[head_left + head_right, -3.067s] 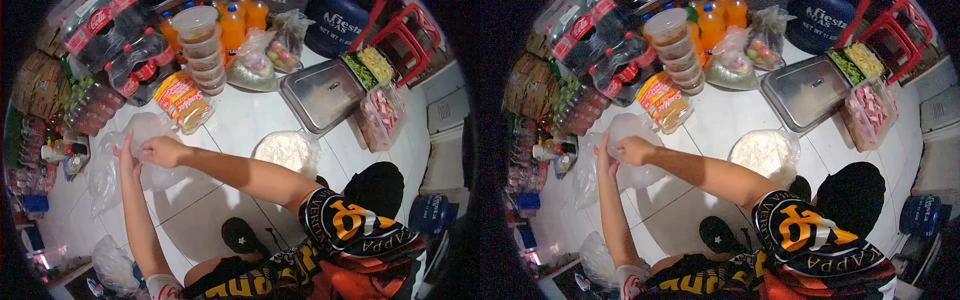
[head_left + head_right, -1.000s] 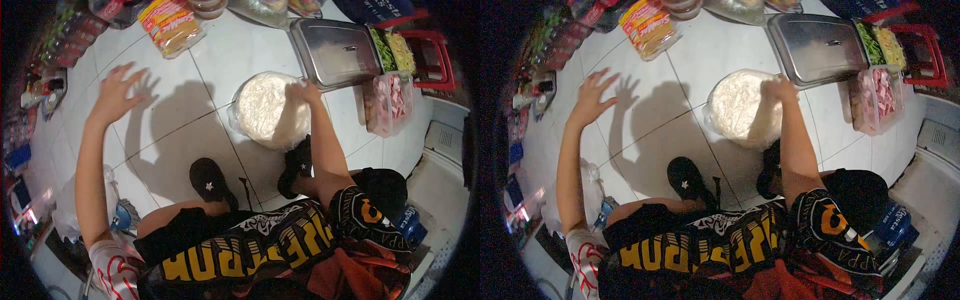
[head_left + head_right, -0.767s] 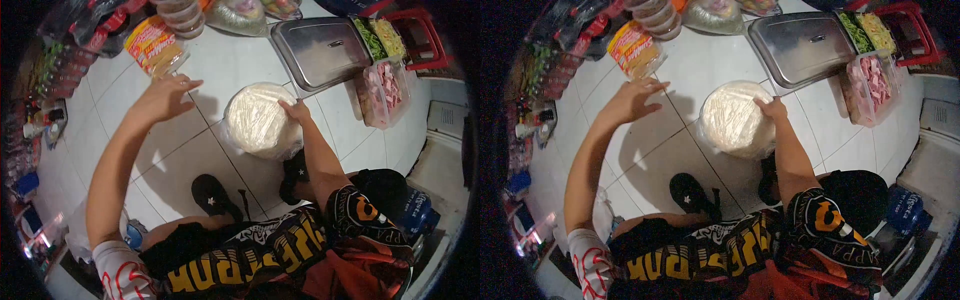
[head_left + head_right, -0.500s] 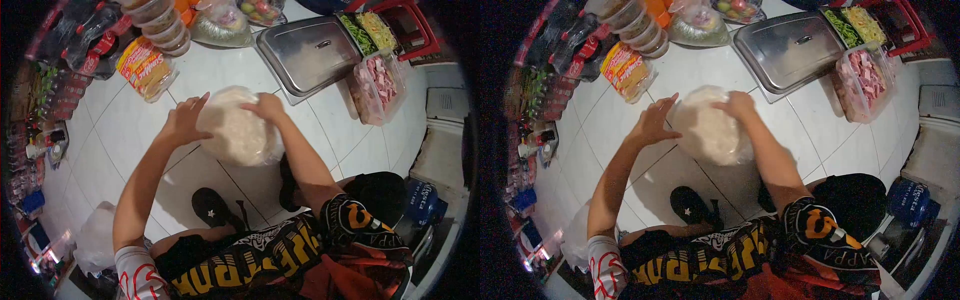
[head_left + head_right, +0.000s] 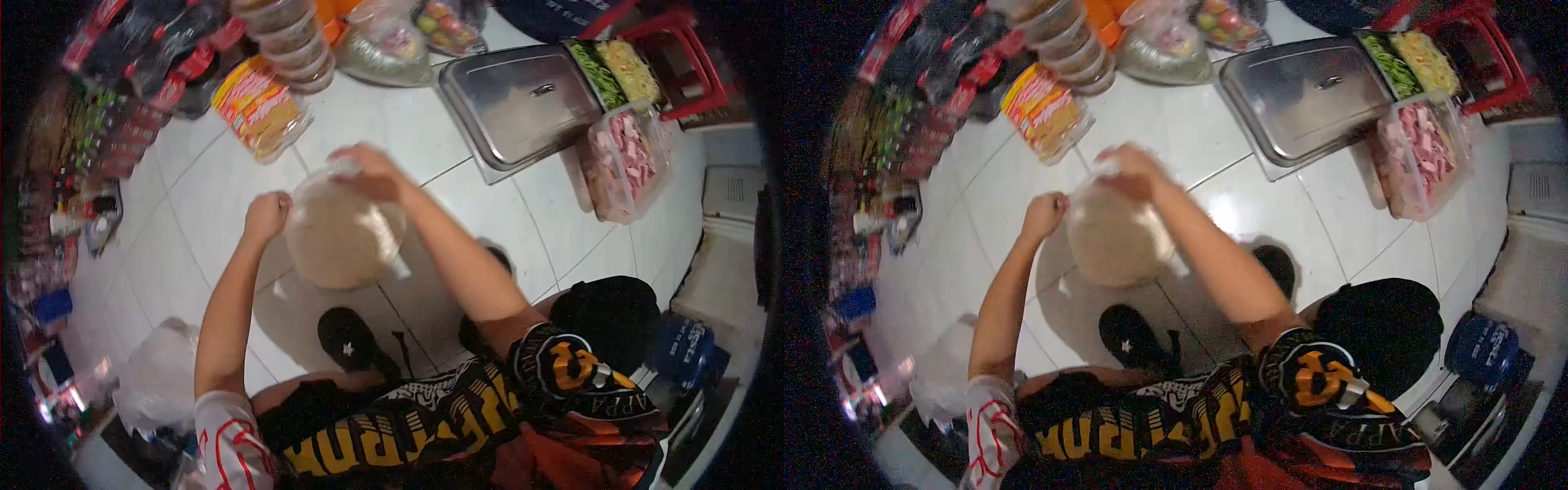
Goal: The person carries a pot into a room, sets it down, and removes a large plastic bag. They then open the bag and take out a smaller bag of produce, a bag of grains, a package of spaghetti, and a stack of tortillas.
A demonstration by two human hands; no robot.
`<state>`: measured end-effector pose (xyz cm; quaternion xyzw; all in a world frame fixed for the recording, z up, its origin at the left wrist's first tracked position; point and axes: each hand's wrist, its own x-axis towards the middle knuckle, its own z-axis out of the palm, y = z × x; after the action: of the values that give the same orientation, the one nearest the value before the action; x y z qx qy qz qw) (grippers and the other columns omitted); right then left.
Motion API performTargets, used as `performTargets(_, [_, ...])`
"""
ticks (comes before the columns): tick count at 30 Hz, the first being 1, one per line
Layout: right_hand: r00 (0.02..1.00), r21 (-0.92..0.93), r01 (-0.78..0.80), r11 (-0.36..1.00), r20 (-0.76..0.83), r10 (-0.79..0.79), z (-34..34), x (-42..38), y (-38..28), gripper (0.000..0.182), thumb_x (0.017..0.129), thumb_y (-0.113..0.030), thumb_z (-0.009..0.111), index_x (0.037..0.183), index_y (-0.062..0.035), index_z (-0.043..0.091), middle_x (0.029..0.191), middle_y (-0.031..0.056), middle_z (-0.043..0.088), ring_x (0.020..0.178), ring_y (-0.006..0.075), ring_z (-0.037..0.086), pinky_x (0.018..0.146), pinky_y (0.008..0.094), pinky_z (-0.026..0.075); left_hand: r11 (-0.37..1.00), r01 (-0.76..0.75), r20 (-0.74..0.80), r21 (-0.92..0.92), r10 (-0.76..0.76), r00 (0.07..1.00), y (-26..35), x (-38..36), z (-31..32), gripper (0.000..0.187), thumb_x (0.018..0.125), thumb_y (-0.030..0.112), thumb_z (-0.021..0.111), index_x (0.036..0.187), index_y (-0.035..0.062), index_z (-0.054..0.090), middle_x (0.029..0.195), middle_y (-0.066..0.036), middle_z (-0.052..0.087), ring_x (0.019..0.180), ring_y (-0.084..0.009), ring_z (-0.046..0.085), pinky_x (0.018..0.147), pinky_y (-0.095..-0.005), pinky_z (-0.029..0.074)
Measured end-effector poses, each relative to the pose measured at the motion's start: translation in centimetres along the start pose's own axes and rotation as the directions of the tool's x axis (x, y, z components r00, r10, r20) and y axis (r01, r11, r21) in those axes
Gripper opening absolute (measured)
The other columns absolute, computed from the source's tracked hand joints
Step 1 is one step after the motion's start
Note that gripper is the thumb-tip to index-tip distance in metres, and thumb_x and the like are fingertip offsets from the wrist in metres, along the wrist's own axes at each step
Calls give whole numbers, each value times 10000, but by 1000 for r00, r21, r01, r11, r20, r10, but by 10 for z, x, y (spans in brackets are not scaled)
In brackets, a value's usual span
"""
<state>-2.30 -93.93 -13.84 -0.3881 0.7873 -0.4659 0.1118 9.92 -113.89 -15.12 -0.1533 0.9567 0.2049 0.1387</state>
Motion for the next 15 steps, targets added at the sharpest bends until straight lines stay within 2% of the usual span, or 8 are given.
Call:
performTargets(2, [932,229,-353,907,2,362,-31,0,-4,439,621,-303,653,988,-101,522,902,157,523,877,268,515,753,329,413,996,93,-89,11,-92,992,-18,-3,-2,150,704,170,470,755,80,579,707,-140,580,696,-304,553,643,-401,425])
performTargets(3, [929,7,-348,938,-135,345,-33,0,26,457,622,-309,651,1009,-103,523,910,150,539,866,258,531,744,322,418,989,146,-120,14,-143,982,-24,-5,-4,156,715,170,459,774,79,570,708,-130,582,694,-293,555,644,-397,427])
performTargets(5, [875,36,-463,886,-140,463,-55,-5,44,389,645,-314,620,967,-104,563,916,128,557,866,235,534,768,297,402,983,182,-99,-30,-184,978,-31,-13,-6,174,733,201,472,816,75,558,729,-152,574,695,-303,551,629,-389,423])
performTargets(9, [740,414,-601,683,-34,672,-54,-16,52,336,681,-243,600,962,-63,558,866,74,572,812,159,539,722,254,416,977,210,-164,-18,-211,964,-38,-17,13,317,750,294,511,946,46,488,911,-217,530,789,-291,540,640,-374,417])
performTargets(10, [741,410,-604,684,-28,671,-48,-15,47,336,681,-243,600,962,-63,558,866,74,572,812,159,539,722,254,416,976,216,-162,-23,-217,963,-41,-14,21,317,750,294,511,946,46,488,911,-217,530,789,-291,540,640,-374,417])
performTargets(12, [873,357,-452,817,-12,488,-31,-12,38,376,680,-287,599,974,-58,551,911,86,560,826,183,540,736,279,416,836,335,-137,-434,-429,893,-44,-8,35,529,720,396,552,1042,0,414,1002,-232,476,898,-274,508,708,-352,414])
performTargets(13, [874,357,-452,818,-7,486,-19,-13,42,376,680,-287,599,974,-58,551,911,86,560,826,183,540,736,279,416,834,340,-137,-436,-435,890,-40,-10,39,529,720,396,552,1042,0,414,1002,-232,476,898,-274,508,708,-352,414])
performTargets(15, [960,-6,-279,960,-28,279,6,-19,53,388,688,-316,584,994,-81,546,995,107,529,874,218,527,744,320,420,729,439,-68,-525,-550,833,-30,-18,50,800,647,515,564,1169,-15,268,1107,-230,379,1031,-323,399,842,-355,347])
